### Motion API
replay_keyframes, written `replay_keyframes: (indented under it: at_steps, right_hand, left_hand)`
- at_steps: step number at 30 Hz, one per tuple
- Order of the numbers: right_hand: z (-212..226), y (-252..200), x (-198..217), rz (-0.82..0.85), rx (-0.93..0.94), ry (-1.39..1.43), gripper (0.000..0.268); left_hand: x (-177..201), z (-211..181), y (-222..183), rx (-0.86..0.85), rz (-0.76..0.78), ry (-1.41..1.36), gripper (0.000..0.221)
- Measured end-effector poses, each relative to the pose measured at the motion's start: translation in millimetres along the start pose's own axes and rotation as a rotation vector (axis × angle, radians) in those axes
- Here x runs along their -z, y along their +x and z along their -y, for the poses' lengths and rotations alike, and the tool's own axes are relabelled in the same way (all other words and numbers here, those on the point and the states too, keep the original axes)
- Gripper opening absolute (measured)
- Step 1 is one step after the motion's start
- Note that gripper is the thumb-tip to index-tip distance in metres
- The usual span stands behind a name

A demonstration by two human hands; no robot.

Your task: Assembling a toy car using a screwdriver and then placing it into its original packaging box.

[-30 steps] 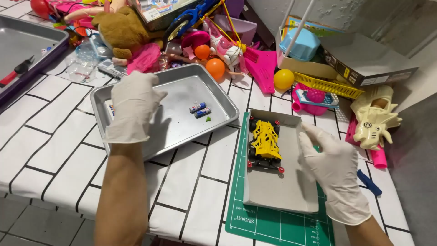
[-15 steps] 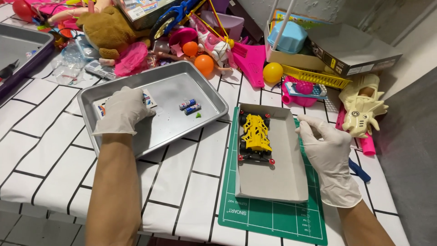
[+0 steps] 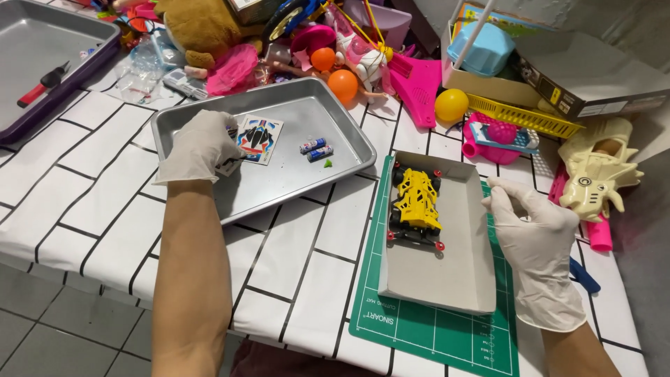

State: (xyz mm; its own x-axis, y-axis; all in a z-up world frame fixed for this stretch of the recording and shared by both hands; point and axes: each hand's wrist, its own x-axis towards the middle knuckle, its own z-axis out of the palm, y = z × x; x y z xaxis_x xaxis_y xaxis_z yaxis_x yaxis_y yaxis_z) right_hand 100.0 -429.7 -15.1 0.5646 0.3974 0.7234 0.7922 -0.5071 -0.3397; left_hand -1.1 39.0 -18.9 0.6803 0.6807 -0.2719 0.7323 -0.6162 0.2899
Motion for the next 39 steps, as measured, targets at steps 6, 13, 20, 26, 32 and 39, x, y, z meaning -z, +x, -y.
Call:
replay_keyframes:
  at_steps: [6,13,20,26,32,39]
  right_hand:
    - [-2.6,-0.5,0.4,0.002,0.049,-0.017,0.011]
    - [-2.9,-2.3,0.9,0.011,0.050,-0.021,0.012]
    - [-1.8,0.1,0.4,0.001,0.055,-0.004,0.011]
    - [-3.4,-1.3,0.4,0.011,0.048,-0.030,0.012]
    - [-5.1,-1.9,-0.5,0.013,0.044,-0.016,0.013]
    - [-5.7,-0.2,-0.8,0.011,0.064,-0.007,0.012]
  left_hand:
    - [-3.6,4.2,9.6,0.039,-0.057,0.001,0.056]
    - [1.0,18.4,7.3,0.070,0.027,0.015,0.072]
    - [-1.4,25.1,21.8,0.055,-0.045,-0.055,0.082]
    - [4.4,20.6,10.5,0.077,-0.061,-0.049,0.086]
    - [3.9,23.4,10.3,0.083,-0.079,-0.137,0.086]
    - [5.0,35.2,21.2,0.104,-0.287,-0.150,0.048]
